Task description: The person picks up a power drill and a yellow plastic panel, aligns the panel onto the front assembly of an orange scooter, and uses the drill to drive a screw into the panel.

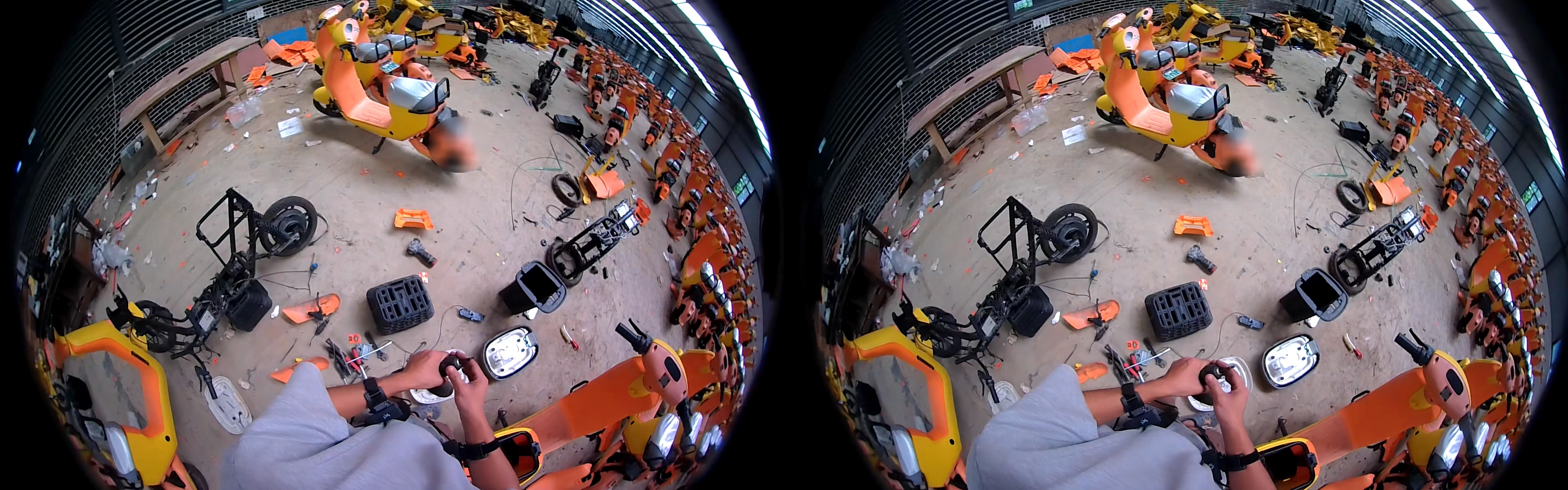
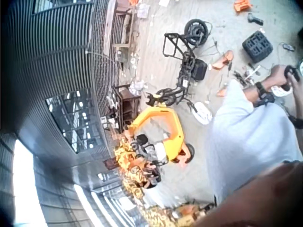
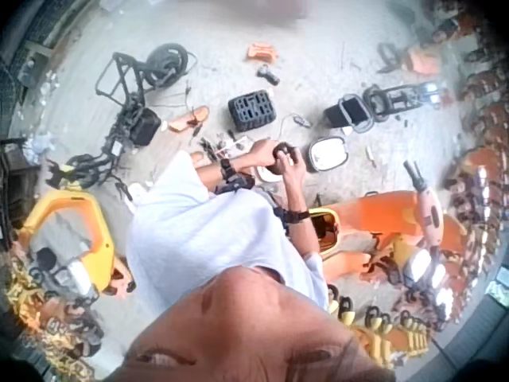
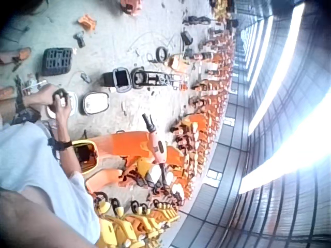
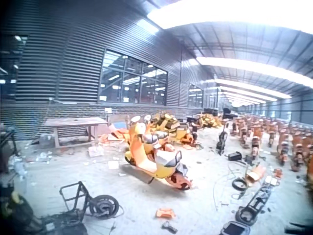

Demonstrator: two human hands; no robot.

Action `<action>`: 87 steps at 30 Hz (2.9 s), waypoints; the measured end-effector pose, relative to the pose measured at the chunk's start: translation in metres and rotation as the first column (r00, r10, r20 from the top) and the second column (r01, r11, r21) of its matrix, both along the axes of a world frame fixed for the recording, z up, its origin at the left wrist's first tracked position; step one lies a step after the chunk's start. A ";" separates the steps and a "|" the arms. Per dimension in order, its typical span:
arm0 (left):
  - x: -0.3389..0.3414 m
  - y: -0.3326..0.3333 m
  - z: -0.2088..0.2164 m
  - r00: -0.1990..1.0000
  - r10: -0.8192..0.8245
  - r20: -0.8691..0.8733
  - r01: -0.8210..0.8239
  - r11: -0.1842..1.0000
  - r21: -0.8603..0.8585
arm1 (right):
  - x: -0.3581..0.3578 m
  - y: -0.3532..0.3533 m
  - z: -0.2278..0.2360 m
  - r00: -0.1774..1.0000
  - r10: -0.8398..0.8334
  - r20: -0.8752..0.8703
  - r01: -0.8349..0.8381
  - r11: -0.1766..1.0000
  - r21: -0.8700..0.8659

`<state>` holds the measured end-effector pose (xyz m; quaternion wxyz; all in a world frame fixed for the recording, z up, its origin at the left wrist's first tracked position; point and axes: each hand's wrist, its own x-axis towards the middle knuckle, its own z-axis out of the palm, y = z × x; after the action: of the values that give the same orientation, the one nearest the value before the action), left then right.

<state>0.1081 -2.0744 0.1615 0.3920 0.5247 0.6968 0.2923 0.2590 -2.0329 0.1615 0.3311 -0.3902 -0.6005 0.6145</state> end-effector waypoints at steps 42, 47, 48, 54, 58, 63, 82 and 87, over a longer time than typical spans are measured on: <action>0.069 0.183 0.095 0.728 -0.404 0.553 0.429 0.899 0.092 | 0.230 -0.040 0.120 0.724 -0.688 -0.048 0.686 0.710 0.159; 0.082 0.253 0.060 0.882 -0.287 0.374 0.271 0.958 0.096 | 0.289 -0.013 0.099 0.480 -0.726 -0.493 0.677 0.664 -0.318; 0.091 0.267 0.054 0.905 -0.285 0.317 0.267 0.959 0.099 | 0.302 -0.001 0.092 0.437 -0.759 -0.482 0.656 0.636 -0.406; 0.195 0.375 0.048 0.922 -0.378 -0.087 0.383 0.853 0.353 | 0.380 0.081 0.033 0.345 -0.752 -0.562 0.512 0.652 -0.559; 0.313 0.451 0.044 0.711 -0.541 -0.449 0.702 0.587 0.404 | 0.417 0.117 0.008 0.292 -0.895 -0.336 0.543 0.445 -0.713; 0.410 0.500 0.000 0.514 -0.602 -0.611 0.849 0.456 0.265 | 0.453 0.131 -0.005 0.320 -0.933 -0.162 0.648 0.341 -0.681; 0.434 0.602 -0.021 0.271 -0.898 -0.345 0.951 0.196 0.238 | 0.478 0.205 0.061 0.369 -0.864 0.342 0.833 0.471 0.289; 0.436 0.618 -0.026 0.165 -0.936 -0.311 0.962 0.084 0.258 | 0.425 0.252 0.052 0.198 -0.923 0.329 0.911 0.297 0.287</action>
<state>0.5442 -1.4568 0.1350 0.3471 0.9251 0.1272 0.0871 0.6837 -1.7814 0.2136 0.4915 -0.7905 -0.3162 0.1833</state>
